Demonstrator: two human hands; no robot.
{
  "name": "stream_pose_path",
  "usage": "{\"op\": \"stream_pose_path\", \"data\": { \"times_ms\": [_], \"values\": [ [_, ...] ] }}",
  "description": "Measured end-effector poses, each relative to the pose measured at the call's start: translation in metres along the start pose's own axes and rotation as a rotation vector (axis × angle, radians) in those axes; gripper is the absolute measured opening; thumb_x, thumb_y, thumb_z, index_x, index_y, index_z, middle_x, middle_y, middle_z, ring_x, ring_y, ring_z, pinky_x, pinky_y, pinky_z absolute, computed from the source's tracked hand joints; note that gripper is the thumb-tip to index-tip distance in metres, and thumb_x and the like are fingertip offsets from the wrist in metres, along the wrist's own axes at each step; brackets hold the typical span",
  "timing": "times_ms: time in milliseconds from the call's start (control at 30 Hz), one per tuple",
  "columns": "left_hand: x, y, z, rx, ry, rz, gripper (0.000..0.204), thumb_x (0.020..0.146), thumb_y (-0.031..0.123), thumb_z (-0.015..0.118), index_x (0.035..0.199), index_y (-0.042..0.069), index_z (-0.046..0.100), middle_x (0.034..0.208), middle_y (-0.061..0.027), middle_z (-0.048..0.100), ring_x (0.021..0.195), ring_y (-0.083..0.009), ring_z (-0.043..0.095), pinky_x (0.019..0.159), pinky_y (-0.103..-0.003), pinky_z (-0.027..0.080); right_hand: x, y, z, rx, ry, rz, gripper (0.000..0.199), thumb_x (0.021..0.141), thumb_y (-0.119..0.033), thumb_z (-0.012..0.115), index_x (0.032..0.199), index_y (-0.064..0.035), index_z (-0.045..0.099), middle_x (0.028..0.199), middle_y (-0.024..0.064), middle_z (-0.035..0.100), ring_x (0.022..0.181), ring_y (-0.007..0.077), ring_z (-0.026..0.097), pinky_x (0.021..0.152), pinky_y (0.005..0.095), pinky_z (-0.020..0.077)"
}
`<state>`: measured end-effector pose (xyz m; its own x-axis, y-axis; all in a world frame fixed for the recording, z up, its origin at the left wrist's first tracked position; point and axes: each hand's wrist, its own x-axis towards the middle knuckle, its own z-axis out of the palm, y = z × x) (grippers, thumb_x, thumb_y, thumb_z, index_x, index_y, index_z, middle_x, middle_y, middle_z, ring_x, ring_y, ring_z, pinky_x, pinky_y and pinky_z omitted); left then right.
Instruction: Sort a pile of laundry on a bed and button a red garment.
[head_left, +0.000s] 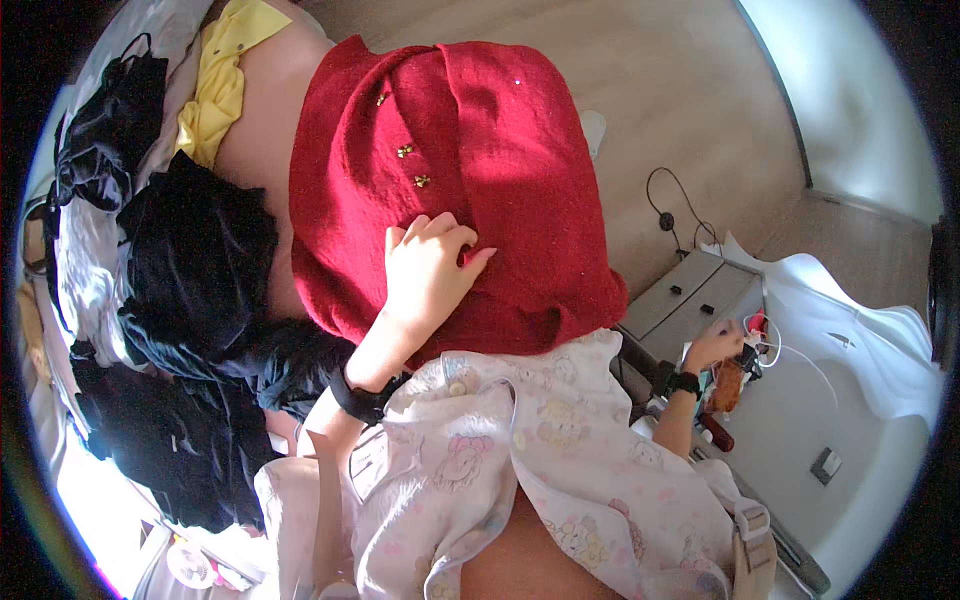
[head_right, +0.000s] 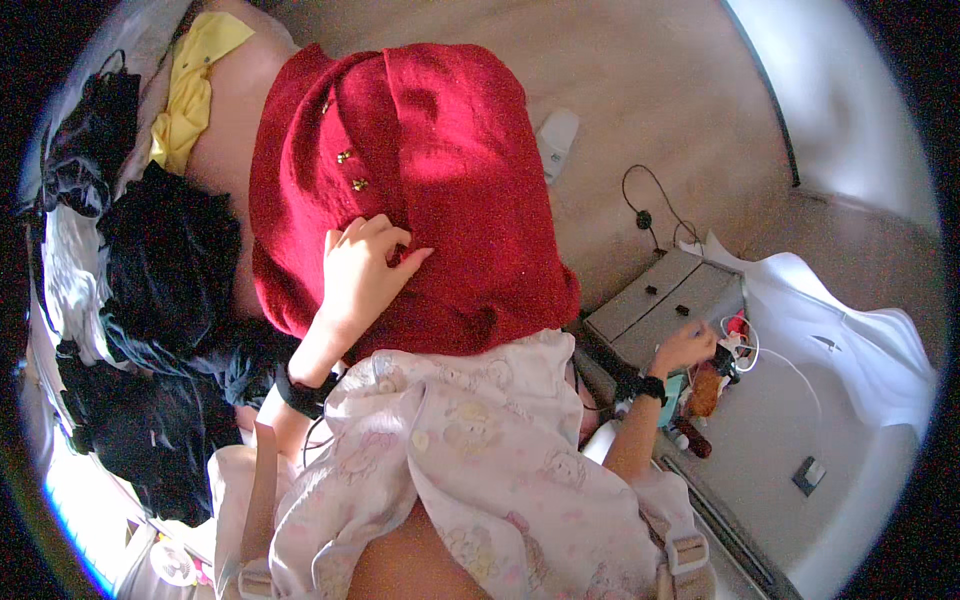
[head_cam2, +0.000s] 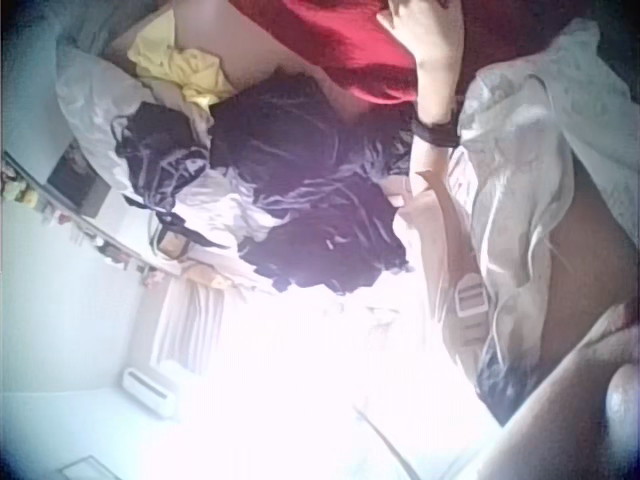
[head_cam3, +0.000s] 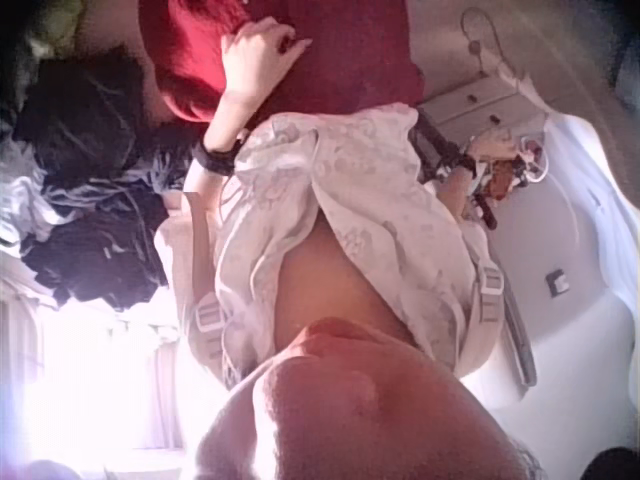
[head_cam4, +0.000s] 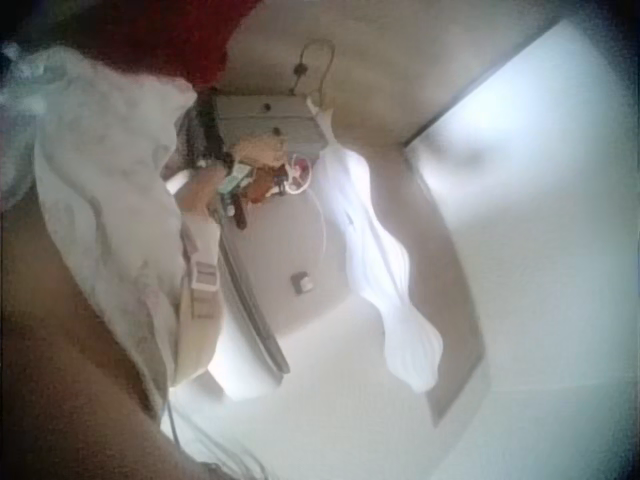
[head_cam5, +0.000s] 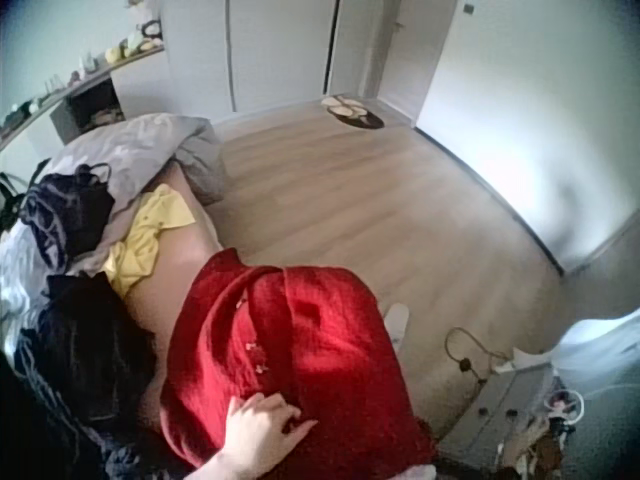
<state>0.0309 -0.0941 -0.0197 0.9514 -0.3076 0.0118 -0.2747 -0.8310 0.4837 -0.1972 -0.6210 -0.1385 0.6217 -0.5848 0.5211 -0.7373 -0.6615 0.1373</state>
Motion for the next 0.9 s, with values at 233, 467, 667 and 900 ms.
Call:
{"op": "stream_pose_path", "data": {
  "times_ms": [233,467,667,900],
  "values": [
    [-0.011,-0.013,-0.013,-0.902,-0.315,-0.512,0.024,0.084,0.021,0.072,0.09,-0.002,0.069,0.077,-0.0022,0.067,0.073,-0.0055,0.055,0.065,-0.022,0.044,0.059,-0.268,-0.149,1.349,-0.714,-0.269,0.017,0.092,-0.011,0.059,0.107,-0.003,0.06,0.101,0.0069,0.063,0.088,0.0128,0.06,0.08,0.0269,0.0476],
    [-0.022,-0.02,0.006,-1.428,-0.192,-0.727,0.016,0.092,0.017,0.061,0.097,0.003,0.068,0.085,0.0006,0.064,0.078,-0.0076,0.056,0.074,-0.022,0.042,0.006,-0.369,-0.196,1.29,-0.763,-1.086,0.037,0.08,-0.013,0.07,0.112,-0.0021,0.054,0.103,0.0152,0.057,0.093,0.0314,0.057,0.083,0.0385,0.047],
    [-0.03,-0.02,0.012,-1.528,-0.115,-0.748,0.011,0.093,0.014,0.058,0.096,0.005,0.065,0.083,0.0009,0.063,0.078,-0.0081,0.056,0.074,-0.022,0.042,0.004,-0.37,-0.199,1.365,-0.793,-0.975,0.034,0.079,-0.01,0.07,0.109,-0.0036,0.055,0.1,0.0143,0.057,0.091,0.0303,0.058,0.081,0.0381,0.0476],
    [-0.026,-0.012,0.01,-1.414,-0.065,-0.672,0.013,0.092,0.015,0.063,0.097,0.003,0.065,0.075,0.0012,0.063,0.07,-0.0062,0.055,0.069,-0.02,0.041,0.001,-0.371,-0.207,1.422,-0.865,-1.029,0.019,0.079,-0.006,0.067,0.097,-0.0087,0.065,0.091,0.0071,0.058,0.083,0.0252,0.06,0.073,0.0356,0.0495]
  ]
}}
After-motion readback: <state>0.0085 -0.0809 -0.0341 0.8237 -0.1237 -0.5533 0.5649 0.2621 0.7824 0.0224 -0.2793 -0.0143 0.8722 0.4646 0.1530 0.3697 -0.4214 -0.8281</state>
